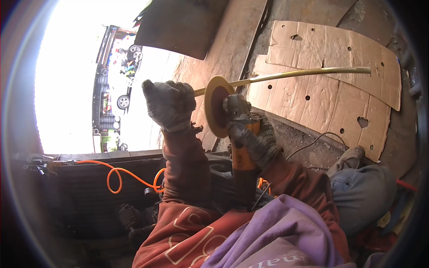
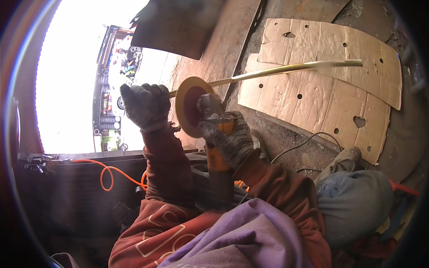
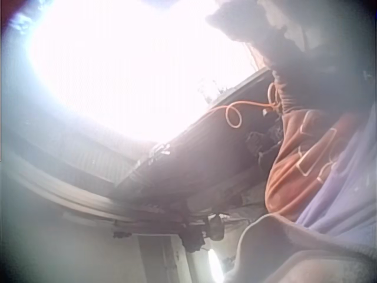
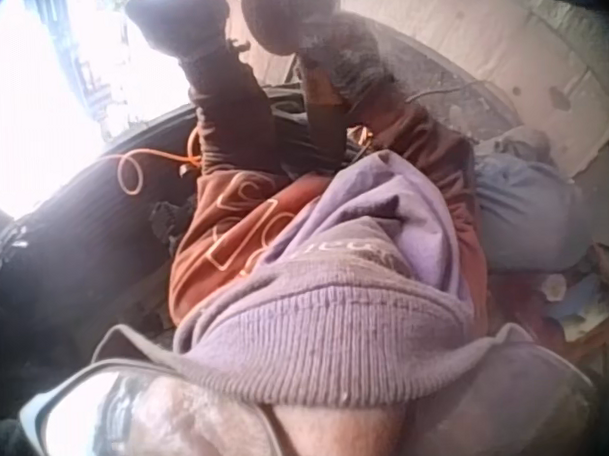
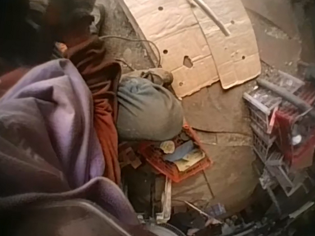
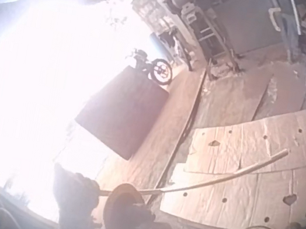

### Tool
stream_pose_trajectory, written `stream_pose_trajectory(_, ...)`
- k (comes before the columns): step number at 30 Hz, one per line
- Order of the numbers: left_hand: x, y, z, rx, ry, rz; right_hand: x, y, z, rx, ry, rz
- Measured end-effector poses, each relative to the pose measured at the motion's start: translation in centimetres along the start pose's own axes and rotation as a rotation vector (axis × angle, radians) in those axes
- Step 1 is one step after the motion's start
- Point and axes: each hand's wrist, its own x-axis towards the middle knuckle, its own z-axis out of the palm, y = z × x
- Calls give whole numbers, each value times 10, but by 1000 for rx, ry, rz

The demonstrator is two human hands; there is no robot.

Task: The person grinds the joints and edges of a triangular metal frame using a handheld angle grinder while wearing gloves.

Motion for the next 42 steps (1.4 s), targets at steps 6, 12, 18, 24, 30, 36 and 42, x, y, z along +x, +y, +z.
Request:
stream_pose_trajectory(6, 0, -2, 7, 42, 68, 70, 21, -3, -33, -59, 185, 114)
stream_pose_trajectory(12, -4, -2, 17, -129, 281, 10, 3, 11, -10, 40, 18, 27)
stream_pose_trajectory(18, -8, 2, 1, -38, 103, 30, 15, 2, -30, 63, 25, 49)
stream_pose_trajectory(24, -12, -3, -7, -22, 51, 82, 5, 13, -14, 93, 32, 74)
stream_pose_trajectory(30, -14, 2, -16, 62, -49, 84, 14, 8, -28, 125, 66, 63)
stream_pose_trajectory(36, -16, 2, -3, 65, 125, 44, 5, 12, -17, 36, 37, 55)
stream_pose_trajectory(42, -16, 2, -16, 56, 97, 18, 13, 7, -22, 33, 62, 124)
